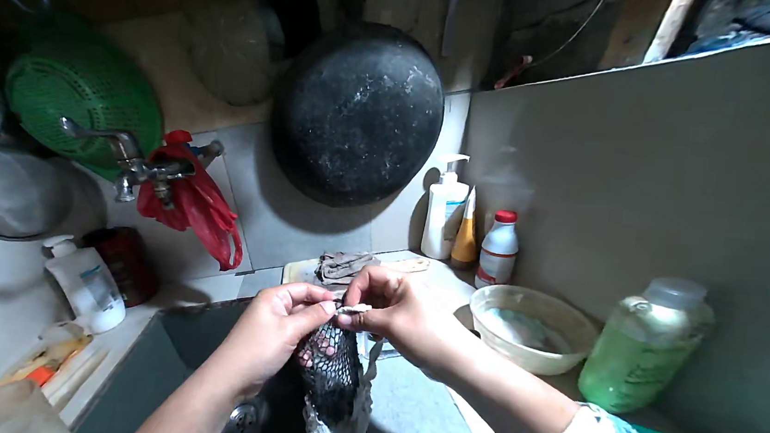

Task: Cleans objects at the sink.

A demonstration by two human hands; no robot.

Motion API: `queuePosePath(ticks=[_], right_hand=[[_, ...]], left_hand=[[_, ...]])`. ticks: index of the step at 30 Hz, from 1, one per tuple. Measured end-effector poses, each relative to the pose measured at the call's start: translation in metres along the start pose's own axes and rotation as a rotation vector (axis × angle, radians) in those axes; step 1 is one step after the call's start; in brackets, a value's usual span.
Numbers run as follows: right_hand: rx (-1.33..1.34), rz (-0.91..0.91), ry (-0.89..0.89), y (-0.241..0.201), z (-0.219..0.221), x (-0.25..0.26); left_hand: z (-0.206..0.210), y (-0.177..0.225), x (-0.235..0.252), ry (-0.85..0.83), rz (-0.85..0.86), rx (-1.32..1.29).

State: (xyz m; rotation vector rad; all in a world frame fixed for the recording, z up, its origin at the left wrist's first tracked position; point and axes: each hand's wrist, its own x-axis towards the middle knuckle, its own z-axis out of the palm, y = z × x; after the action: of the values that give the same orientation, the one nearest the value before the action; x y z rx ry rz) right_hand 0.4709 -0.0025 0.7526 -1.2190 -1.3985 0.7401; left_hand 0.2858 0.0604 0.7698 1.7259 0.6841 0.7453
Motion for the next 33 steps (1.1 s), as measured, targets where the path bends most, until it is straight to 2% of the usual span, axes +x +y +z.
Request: queuePosePath(ticks=[4,11,14,16,18,23,27,33], right_hand=[[-0.033,0.004,-0.035,0.001,0.004,0.001],[-0.151,0.046,-0.009,0.005,0.01,-0.001],[-0.196,-0.056,0.055,0.015,0.014,-0.001],[-0.194,-0.179,0.095,0.029,0.017,-0.003],[-0.12,-0.314,0.123,0.042,0.016,-0.004],[0.008,-0.461,0.135,0.048,0.012,-0.006],[0.045,-0.524,0.098,0.05,0.012,-0.009],[0.102,-0.556,0.036,0.054,0.007,-0.01]], left_hand=[[0.008,-0.004,-0.002,0.161,0.198,0.296],[0.026,-0.023,-0.008,0.33,0.397,0.48],[0.033,-0.043,-0.007,0.447,0.63,0.647],[0.036,-0.051,-0.009,0.483,0.708,0.656],[0.037,-0.055,-0.013,0.452,0.713,0.574],[0.028,-0.054,-0.015,0.35,0.491,0.187],[0.023,-0.049,-0.015,0.287,0.427,0.157],[0.014,-0.042,-0.018,0.188,0.486,0.215]])
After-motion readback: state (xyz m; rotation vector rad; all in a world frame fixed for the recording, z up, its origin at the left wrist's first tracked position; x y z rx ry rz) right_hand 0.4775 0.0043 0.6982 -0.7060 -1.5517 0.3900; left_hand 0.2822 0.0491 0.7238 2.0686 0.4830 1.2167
